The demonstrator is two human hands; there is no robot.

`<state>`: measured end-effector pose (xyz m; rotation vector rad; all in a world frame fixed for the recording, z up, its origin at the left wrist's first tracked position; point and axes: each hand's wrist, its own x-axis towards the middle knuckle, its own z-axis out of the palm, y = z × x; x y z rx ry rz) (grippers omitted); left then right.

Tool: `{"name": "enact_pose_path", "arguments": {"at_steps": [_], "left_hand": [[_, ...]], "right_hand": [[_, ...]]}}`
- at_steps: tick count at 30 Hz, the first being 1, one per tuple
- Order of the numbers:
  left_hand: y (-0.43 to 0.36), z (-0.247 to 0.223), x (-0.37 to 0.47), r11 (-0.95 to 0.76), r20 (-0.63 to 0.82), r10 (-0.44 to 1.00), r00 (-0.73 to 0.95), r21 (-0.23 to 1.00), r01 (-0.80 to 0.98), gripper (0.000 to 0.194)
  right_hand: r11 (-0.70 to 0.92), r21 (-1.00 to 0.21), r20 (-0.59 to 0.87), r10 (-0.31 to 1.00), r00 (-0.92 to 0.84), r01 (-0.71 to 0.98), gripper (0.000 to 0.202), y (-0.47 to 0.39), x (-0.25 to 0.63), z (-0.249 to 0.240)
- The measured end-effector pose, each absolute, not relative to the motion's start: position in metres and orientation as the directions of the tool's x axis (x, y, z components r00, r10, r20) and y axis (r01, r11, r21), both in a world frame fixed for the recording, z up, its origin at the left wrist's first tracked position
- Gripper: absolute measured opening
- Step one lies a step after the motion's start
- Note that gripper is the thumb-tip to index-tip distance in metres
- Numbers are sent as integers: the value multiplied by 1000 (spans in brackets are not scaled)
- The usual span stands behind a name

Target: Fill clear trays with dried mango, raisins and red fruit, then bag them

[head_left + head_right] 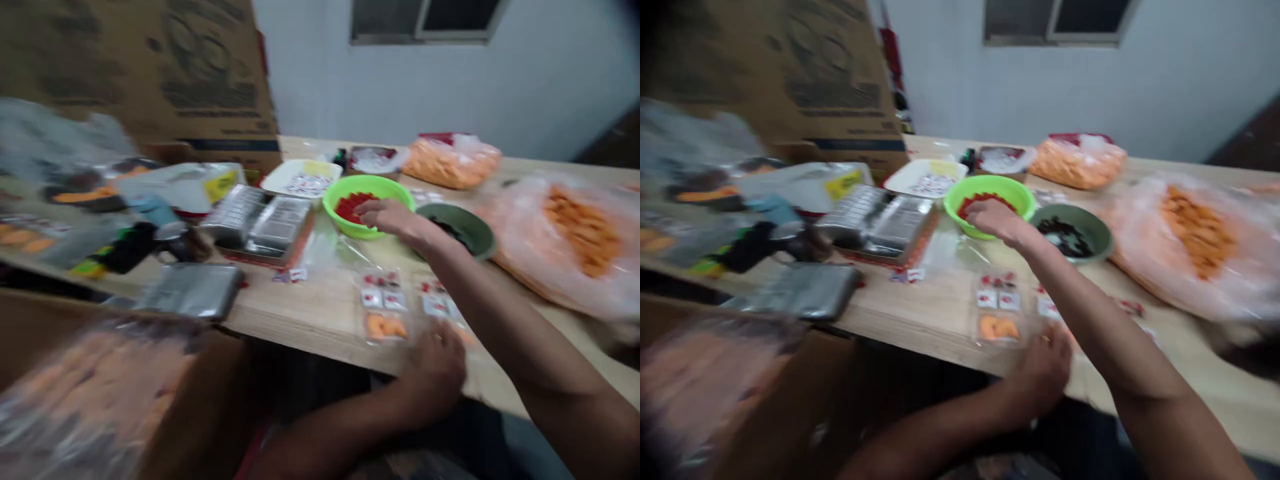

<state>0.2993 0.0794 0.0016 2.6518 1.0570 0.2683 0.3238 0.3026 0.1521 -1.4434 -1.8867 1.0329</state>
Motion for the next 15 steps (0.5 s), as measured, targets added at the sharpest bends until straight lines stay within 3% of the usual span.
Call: {"name": "enact_pose_path", "arguments": {"at_steps": [3,6,11,15], "left_hand": [[71,-2,318,-716,-36,676,736,205,667,50],[70,-4,323,-736,-44,661,749,159,658,57],[70,9,326,-738,-6,666,746,136,661,54],[94,20,351,-751,14,645,764,196,631,77]], "right_hand": [[81,-777,14,994,-112,624,37,244,430,165],[-103,-676,32,985,170,729,41,173,513,154],[-358,-366,-54,930,365,859,50,75,578,81],[-603,-245,-65,792,607,759,64,47,600,31]]}}
